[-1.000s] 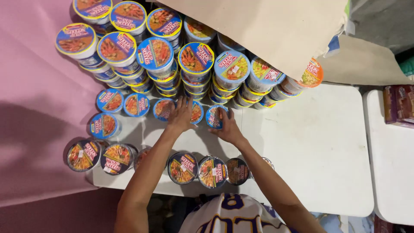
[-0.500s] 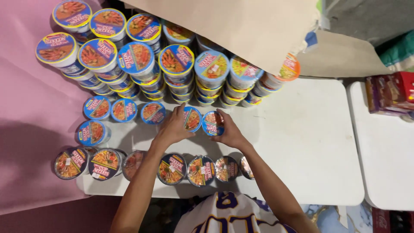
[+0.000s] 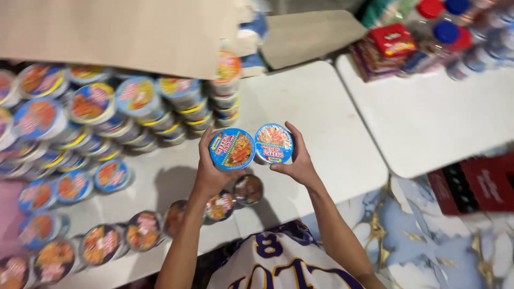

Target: Stack multiple containers of cup noodles on a table.

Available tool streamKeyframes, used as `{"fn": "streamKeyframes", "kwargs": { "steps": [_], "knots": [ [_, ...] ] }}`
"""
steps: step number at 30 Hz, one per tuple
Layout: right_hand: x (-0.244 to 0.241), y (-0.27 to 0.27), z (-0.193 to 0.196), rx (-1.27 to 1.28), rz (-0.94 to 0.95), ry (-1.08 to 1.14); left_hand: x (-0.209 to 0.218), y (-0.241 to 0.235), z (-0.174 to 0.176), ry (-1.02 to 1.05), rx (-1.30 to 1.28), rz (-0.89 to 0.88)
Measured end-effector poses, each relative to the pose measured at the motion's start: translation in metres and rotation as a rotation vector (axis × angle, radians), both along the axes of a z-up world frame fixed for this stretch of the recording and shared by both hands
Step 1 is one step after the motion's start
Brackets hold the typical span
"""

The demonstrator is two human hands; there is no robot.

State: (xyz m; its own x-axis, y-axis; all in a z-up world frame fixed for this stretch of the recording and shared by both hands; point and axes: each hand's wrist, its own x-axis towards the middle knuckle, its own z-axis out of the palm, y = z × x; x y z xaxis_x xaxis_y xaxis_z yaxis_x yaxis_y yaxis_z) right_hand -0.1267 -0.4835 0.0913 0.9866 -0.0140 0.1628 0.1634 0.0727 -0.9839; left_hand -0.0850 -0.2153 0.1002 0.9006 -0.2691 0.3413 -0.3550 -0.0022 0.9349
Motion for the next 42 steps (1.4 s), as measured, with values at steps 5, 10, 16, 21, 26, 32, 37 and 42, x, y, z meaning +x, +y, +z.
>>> {"fn": "streamKeyframes", "kwargs": {
  "steps": [5,10,16,21,26,32,37,42],
  "knots": [
    [-0.049,-0.073,0.017,0.035,-0.107,-0.033,-0.004,-0.102,-0.001,0.115,-0.196,-0.273],
    [-0.101,-0.143,0.026,-0.051,-0.230,-0.062,-0.015,-0.192,-0.001,0.207,-0.244,-0.501],
    [-0.167,-0.225,0.011,0.025,-0.496,0.115,-0.038,-0.303,0.006,0.248,-0.132,-0.639],
    [-0.221,-0.265,-0.001,0.081,-0.700,0.010,-0.063,-0.373,0.016,0.215,0.106,-0.689],
    [-0.257,-0.294,-0.001,0.064,-0.879,0.068,-0.072,-0.436,0.003,0.184,0.134,-0.850],
    [-0.289,-0.330,-0.014,0.081,-1.020,0.101,-0.085,-0.507,-0.017,0.259,0.143,-1.010],
    [-0.302,-0.381,-0.021,0.061,-1.104,0.118,-0.085,-0.580,-0.033,0.350,0.120,-1.133],
    [-0.308,-0.448,-0.033,0.146,-1.134,0.072,-0.083,-0.659,-0.044,0.307,0.115,-1.110]
  ]
}}
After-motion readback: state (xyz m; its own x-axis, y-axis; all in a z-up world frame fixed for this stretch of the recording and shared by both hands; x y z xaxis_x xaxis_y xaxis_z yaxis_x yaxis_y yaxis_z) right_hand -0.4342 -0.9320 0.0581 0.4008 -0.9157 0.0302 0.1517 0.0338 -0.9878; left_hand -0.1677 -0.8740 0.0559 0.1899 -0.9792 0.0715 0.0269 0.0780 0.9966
